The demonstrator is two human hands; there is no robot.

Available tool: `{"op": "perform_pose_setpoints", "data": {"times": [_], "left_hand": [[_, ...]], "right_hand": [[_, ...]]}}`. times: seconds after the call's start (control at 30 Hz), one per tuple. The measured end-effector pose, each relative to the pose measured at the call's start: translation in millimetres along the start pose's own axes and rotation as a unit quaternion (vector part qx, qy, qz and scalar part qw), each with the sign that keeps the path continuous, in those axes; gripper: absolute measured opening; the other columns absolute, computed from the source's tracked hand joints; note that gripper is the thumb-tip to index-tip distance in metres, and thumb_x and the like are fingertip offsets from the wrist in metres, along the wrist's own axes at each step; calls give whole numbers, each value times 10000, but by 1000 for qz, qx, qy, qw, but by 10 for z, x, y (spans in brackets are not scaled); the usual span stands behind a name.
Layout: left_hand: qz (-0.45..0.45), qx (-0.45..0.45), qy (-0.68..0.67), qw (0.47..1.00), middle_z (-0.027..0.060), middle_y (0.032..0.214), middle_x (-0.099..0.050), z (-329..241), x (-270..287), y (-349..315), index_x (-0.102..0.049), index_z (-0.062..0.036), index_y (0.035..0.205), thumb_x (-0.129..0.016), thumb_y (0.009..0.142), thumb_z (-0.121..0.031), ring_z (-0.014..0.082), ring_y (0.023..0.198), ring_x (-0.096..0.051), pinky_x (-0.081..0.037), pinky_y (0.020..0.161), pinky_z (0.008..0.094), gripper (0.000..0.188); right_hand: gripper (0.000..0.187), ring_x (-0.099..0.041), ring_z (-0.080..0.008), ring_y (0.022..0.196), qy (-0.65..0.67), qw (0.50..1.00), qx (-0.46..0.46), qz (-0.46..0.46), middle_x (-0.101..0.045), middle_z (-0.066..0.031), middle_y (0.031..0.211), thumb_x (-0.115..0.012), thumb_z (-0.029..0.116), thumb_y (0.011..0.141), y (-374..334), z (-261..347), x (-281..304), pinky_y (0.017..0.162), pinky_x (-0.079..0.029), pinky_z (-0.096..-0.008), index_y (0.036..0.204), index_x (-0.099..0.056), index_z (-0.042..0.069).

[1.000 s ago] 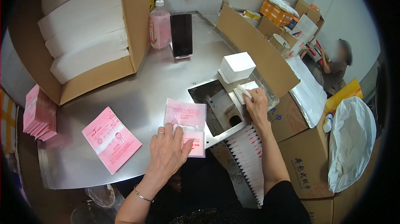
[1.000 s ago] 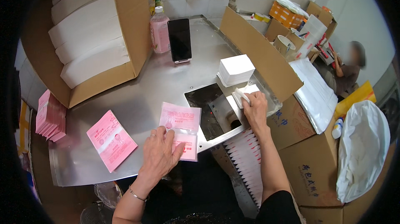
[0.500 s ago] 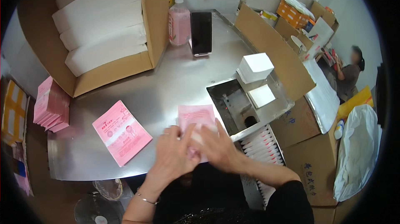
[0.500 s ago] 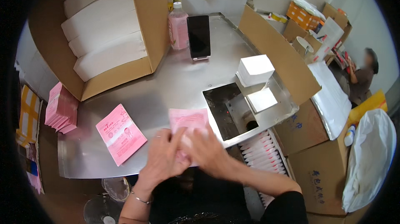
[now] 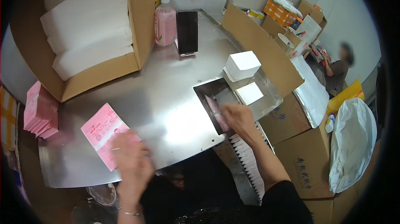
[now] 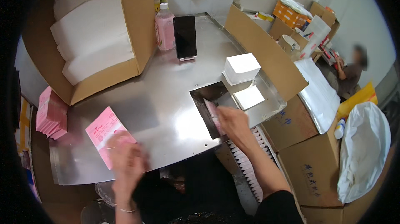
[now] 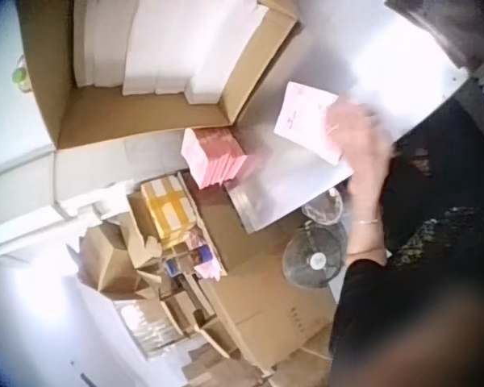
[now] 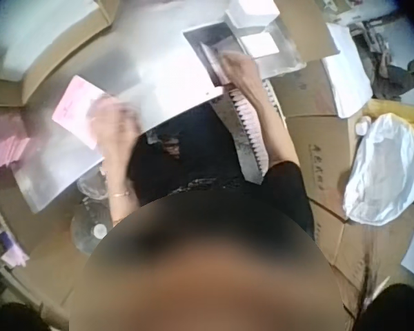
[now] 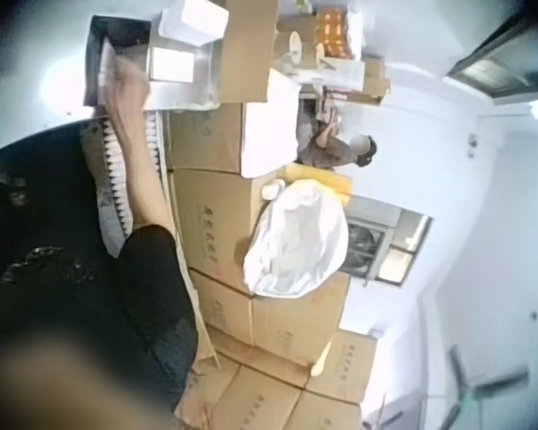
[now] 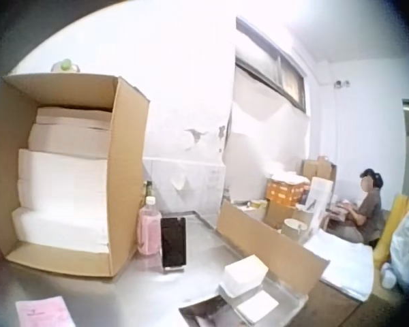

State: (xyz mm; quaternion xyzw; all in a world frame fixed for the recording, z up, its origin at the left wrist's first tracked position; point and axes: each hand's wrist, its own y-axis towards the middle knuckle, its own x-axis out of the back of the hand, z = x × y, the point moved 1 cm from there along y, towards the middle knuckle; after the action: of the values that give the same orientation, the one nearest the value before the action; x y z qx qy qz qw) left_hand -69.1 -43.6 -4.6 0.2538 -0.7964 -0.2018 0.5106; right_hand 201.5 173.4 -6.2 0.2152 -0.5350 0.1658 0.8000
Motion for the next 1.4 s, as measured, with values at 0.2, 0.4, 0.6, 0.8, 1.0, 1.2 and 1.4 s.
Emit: {"op": "perform_pose_setpoints", "data": {"times": [0.2,0.4,0.6,0.8,1.0,1.2,1.4], "left_hand": [[15,180,203,962,175,1089,-581,555,260,-31,-578,-63,1064,-617,787,-10,386,1094,-520,-304,1086,530,284],[74,107,184,974,138,1016,-587,533,383,-19,-584,-54,1103,-603,833,-16,352,1029,-537,-348,1026,521,273],[160,-99,-84,979,225,1121,-582,-464,-421,206,-532,47,1301,-619,814,43,370,1001,-559,-459,878,434,495],[151,-59,-35,986,254,1398,-466,-282,-447,209,-581,-1,1245,-798,671,-380,438,1300,-441,-316,1050,594,721],[96,-5,40,995,285,1489,-397,-572,-612,320,-567,-23,1300,-755,701,-401,475,1371,-368,-251,1085,678,732],[130,-41,53,989,216,1478,-452,-306,-513,249,-592,-34,1275,-709,764,-308,437,1368,-377,-297,1058,627,591],[158,-3,55,986,167,1312,-553,-478,-531,338,-652,-81,1206,-688,832,-336,370,1160,-494,-374,902,500,455]], "right_hand": [[223,-584,-331,922,-133,956,33,-259,-597,-135,889,-715,147,843,-78,-487,23,805,-477,-413,1033,-688,33],[217,-582,-280,839,47,966,42,-252,-623,-110,896,-692,42,837,-79,-603,2,731,-473,-392,1051,-724,47],[353,-662,-333,982,151,949,59,-270,-654,-171,1088,-578,-84,846,-144,-43,175,841,-539,-408,1177,-654,10],[389,-576,-411,1172,108,884,451,-59,-597,-164,1254,-601,116,845,-894,1002,-248,990,-458,-593,1231,-614,66],[218,-617,-363,959,-4,962,265,63,-621,-206,1001,-631,108,779,117,1150,-557,840,-478,-462,958,-655,-13],[289,-623,-348,1012,30,919,317,-230,-649,-203,1048,-644,40,741,73,678,-24,953,-469,-484,1026,-649,-7],[568,-410,-448,1315,-164,945,-5,-282,-492,-221,1410,-745,331,749,962,-541,260,1072,-384,-552,1273,-663,129]]}}
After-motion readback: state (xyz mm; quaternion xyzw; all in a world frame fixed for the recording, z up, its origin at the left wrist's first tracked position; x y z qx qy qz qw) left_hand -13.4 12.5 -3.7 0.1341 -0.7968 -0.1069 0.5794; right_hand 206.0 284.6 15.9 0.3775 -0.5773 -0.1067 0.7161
